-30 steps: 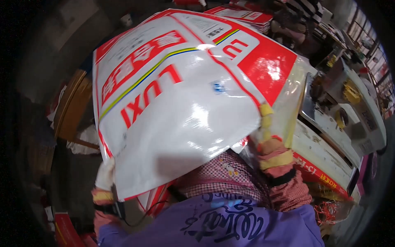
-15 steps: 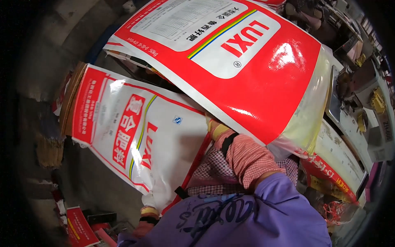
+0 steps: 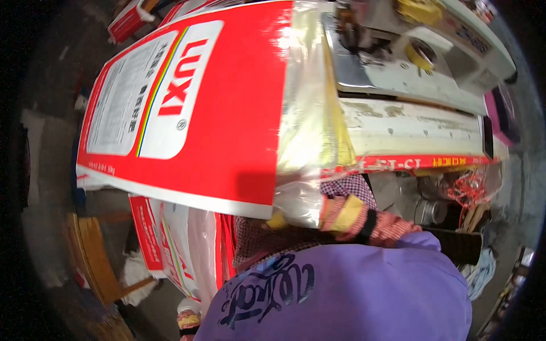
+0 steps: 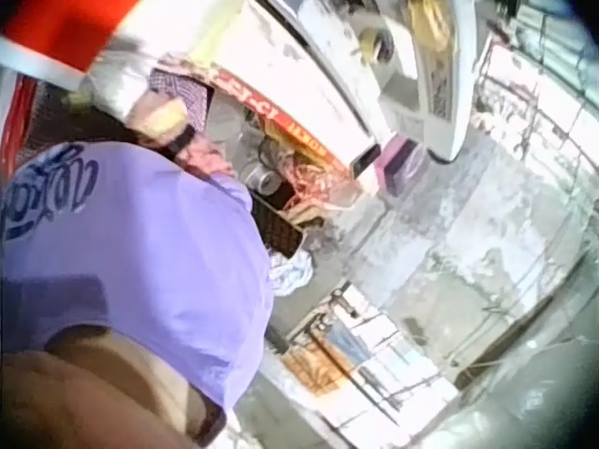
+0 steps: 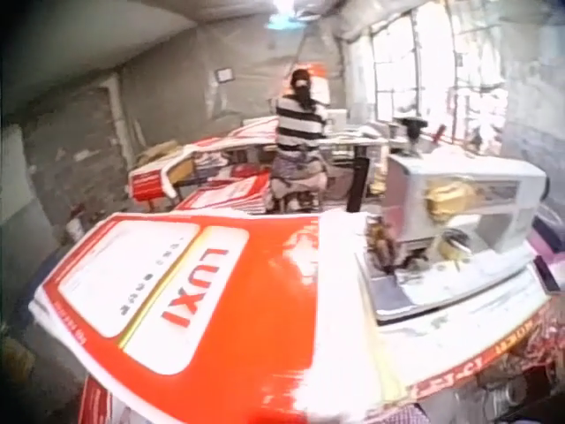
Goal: Sewing and sealing large plastic fertilizer bags using an industrial sewing machine.
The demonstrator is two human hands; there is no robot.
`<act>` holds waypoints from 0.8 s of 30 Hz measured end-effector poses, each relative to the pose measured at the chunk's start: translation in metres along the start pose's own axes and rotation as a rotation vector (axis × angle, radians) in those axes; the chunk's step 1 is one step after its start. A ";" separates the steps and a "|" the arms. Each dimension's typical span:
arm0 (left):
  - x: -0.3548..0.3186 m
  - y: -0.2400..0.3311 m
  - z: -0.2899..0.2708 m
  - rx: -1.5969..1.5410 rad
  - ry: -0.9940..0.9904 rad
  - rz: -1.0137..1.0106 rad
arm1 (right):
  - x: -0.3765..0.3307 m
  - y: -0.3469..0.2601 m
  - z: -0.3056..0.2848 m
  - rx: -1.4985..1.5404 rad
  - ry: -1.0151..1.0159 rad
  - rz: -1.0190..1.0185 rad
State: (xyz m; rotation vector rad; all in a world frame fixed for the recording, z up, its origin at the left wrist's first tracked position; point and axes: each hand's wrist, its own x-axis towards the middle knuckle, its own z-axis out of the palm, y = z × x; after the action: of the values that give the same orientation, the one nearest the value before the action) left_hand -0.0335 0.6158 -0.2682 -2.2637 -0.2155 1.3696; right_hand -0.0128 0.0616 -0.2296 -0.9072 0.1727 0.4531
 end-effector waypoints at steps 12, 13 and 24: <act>-0.251 0.259 -0.333 -0.799 0.549 1.172 | -0.003 -0.047 -0.001 -0.619 0.582 -0.177; -0.263 0.281 -0.339 -0.840 0.481 1.186 | 0.006 -0.043 0.000 -0.465 0.574 -0.236; -0.242 0.312 -0.362 -1.167 0.182 1.395 | 0.030 -0.046 0.000 0.048 0.357 -0.499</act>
State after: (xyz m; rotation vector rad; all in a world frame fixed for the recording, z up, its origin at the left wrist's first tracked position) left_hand 0.1283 0.1380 -0.0871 -3.7730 1.1523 1.8299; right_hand 0.0351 0.0462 -0.2063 -0.9407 0.2716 -0.1779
